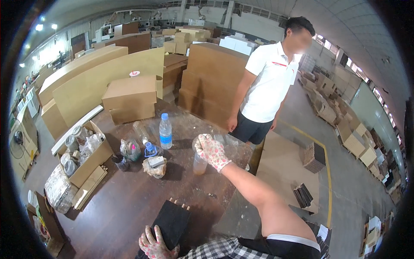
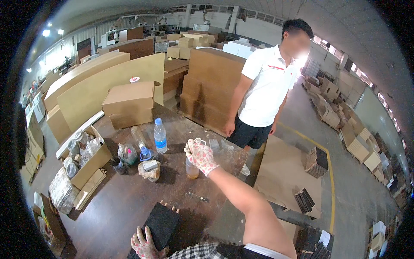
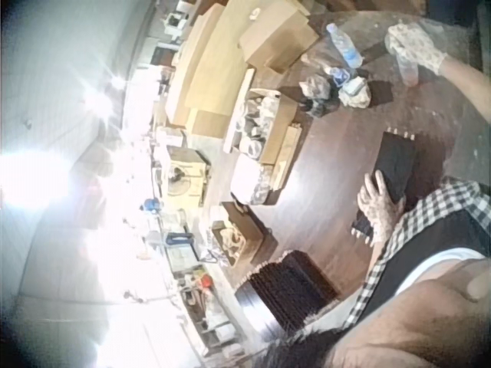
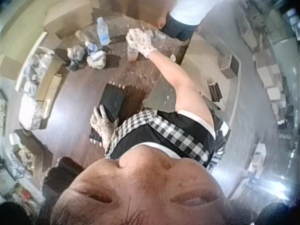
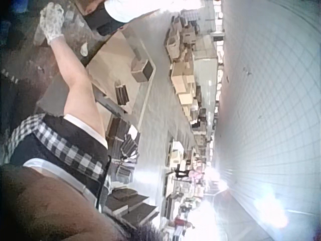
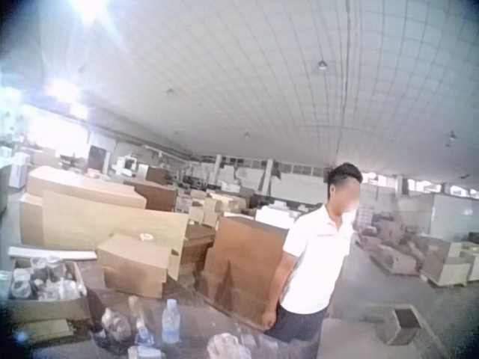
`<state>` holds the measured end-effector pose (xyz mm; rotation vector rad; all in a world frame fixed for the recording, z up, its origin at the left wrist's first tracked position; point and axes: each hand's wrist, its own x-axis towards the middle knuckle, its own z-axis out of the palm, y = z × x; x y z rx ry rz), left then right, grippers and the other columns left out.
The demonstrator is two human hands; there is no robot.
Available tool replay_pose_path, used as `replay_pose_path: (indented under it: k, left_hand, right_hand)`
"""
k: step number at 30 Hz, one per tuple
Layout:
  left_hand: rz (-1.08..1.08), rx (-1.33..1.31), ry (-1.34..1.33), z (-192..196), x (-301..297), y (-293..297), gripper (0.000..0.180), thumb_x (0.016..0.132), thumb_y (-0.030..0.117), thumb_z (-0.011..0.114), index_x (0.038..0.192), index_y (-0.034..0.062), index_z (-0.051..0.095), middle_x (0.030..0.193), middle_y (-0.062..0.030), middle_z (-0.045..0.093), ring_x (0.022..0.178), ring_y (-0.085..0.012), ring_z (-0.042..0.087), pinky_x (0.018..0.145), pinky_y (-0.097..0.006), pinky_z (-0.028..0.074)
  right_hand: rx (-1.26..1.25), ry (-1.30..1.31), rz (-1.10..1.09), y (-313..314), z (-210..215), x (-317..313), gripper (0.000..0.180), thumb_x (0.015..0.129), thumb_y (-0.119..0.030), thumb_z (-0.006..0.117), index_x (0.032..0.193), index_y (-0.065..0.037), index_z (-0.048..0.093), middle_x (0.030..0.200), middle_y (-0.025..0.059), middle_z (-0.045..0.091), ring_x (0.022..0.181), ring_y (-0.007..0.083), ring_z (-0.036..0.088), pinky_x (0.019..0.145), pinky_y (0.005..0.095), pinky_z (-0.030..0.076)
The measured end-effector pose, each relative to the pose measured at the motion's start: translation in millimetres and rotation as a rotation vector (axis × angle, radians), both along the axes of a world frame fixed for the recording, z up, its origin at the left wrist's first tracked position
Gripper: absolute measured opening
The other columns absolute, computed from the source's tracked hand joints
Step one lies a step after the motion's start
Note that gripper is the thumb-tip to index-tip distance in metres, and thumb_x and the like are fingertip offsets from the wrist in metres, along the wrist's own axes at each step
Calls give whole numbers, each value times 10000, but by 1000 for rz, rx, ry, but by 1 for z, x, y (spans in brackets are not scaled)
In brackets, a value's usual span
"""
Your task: The person wipes and polishes black wooden panels with a cloth by hand while wearing gloves.
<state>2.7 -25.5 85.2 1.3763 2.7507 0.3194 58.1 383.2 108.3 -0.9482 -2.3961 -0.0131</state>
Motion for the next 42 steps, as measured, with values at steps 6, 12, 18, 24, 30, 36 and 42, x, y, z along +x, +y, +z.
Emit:
replay_pose_path:
  k: [6,12,18,24,30,36,42]
  left_hand:
    - [-15,-1,-6,3,0,-2,997,593,452,827,1446,161,401,1461,-159,389,1284,-367,398,1081,-515,309]
    - [2,-27,-8,-3,3,-2,1007,599,477,818,1454,164,391,1468,-158,382,1294,-365,389,1089,-511,301]
    - [-1,-85,-4,3,2,-1,1018,601,488,813,1463,166,377,1482,-151,367,1305,-363,376,1100,-508,286]
    - [-6,-62,6,-4,-1,-2,1029,597,502,811,1466,171,370,1482,-149,366,1307,-365,376,1101,-508,286]
    - [-17,-31,36,-7,-1,-2,1034,592,517,808,1464,175,372,1474,-150,377,1289,-368,392,1093,-509,298]
    - [-47,-22,72,-11,-1,-2,1031,584,532,806,1453,174,384,1463,-150,389,1274,-369,408,1080,-507,317]
    - [-27,7,74,-9,-3,-1,1008,594,523,802,1442,161,395,1452,-151,399,1259,-366,417,1072,-506,323]
  right_hand:
    - [-85,-4,-2,-5,4,4,215,846,-280,624,975,-123,552,952,128,613,901,330,631,734,464,524]
    - [-8,21,-5,-3,-2,2,241,860,-301,605,1003,-114,553,975,147,607,911,343,631,735,464,525]
    - [-49,-37,-31,-2,-1,0,259,854,-295,611,1026,-114,543,986,151,608,907,348,639,725,468,529]
    - [-76,-40,-46,-3,0,-2,244,874,-292,595,1029,-111,545,999,160,604,911,352,643,739,472,524]
    - [-63,75,55,4,2,11,220,893,-292,575,997,-98,570,989,164,620,954,346,628,800,449,514]
    - [-689,863,-112,31,-19,67,296,831,-254,718,1060,-94,620,799,53,647,623,178,609,517,341,474]
    - [-1752,1823,-79,-20,-93,83,224,945,-331,530,848,-137,588,639,3,531,404,124,447,355,238,378]
